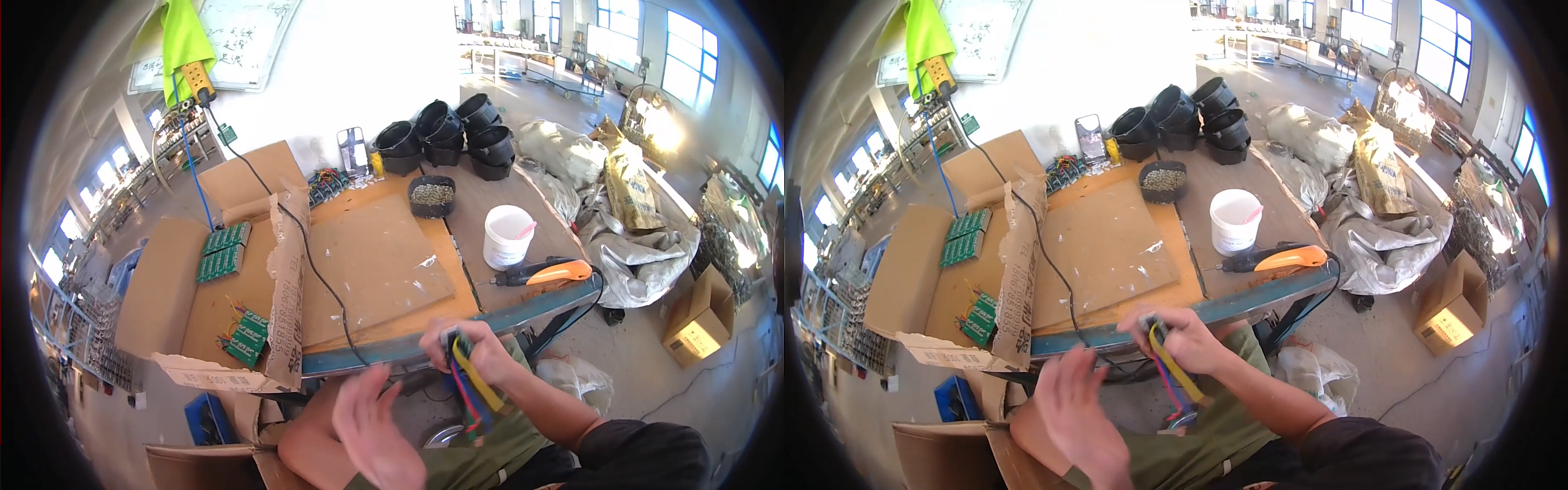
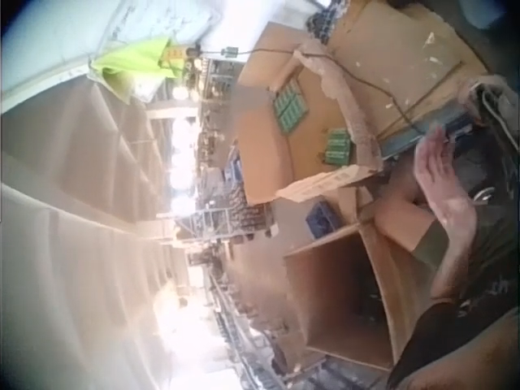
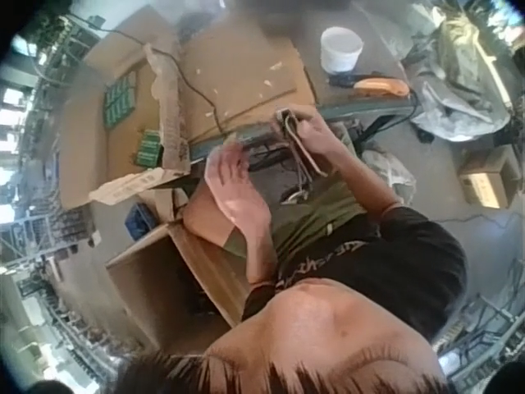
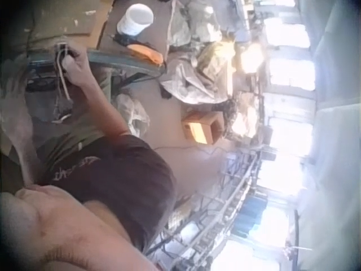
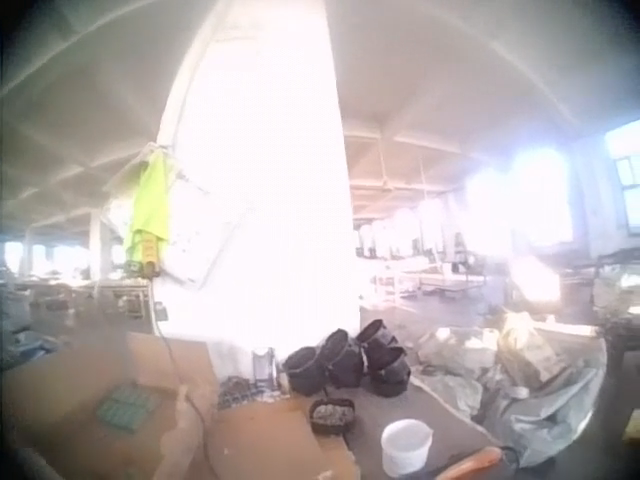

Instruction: The person assembles electronic components by applying a white substance from a cup using a small spoon to a circuit board and then securing the board into a black plastic housing using a power screwdriver.

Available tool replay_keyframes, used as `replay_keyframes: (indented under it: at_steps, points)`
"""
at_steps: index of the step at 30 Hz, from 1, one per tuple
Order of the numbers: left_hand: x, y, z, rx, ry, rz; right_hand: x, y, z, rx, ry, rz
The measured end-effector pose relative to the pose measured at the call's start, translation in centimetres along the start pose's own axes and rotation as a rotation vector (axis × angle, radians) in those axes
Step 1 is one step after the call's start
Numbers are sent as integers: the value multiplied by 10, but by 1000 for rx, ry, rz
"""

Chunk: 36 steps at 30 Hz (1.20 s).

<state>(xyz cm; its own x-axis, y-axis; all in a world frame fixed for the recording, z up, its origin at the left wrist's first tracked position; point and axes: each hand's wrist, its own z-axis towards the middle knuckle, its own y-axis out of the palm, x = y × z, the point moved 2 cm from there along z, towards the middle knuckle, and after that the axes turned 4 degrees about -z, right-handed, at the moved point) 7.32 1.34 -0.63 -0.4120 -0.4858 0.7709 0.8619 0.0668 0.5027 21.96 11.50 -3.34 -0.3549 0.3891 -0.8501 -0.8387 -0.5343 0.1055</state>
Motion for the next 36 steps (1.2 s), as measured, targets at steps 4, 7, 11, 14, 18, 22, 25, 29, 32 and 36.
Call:
replay_keyframes:
  at_steps: [4,7,11,14,18,22,25,29,32,36]
  points:
    - [-48,-33,17,-383,-784,-397,-34,9,2,-269,-263,-698]
    - [-59,-20,20,-453,-1110,-310,-34,-1,-11,-320,-201,-976]
    - [-78,-33,17,-366,-1004,-229,-63,-57,-17,176,-224,-1173]
    - [-74,-32,21,-255,-746,-61,-83,-137,-6,789,103,-1284]
    - [-77,-11,37,-278,-540,28,-82,-208,11,641,475,-1577]
    - [-100,10,57,-311,-406,106,-66,-231,32,429,492,-1702]
    - [-122,30,84,-279,-336,131,-64,-219,52,330,379,-1704]
    - [-167,75,131,-368,-342,248,-64,-209,70,-52,250,-1674]
    - [-215,87,150,-446,-162,399,-70,-211,83,-111,46,-1595]
    - [-228,112,149,-497,-56,459,-72,-232,79,-206,96,-1711]
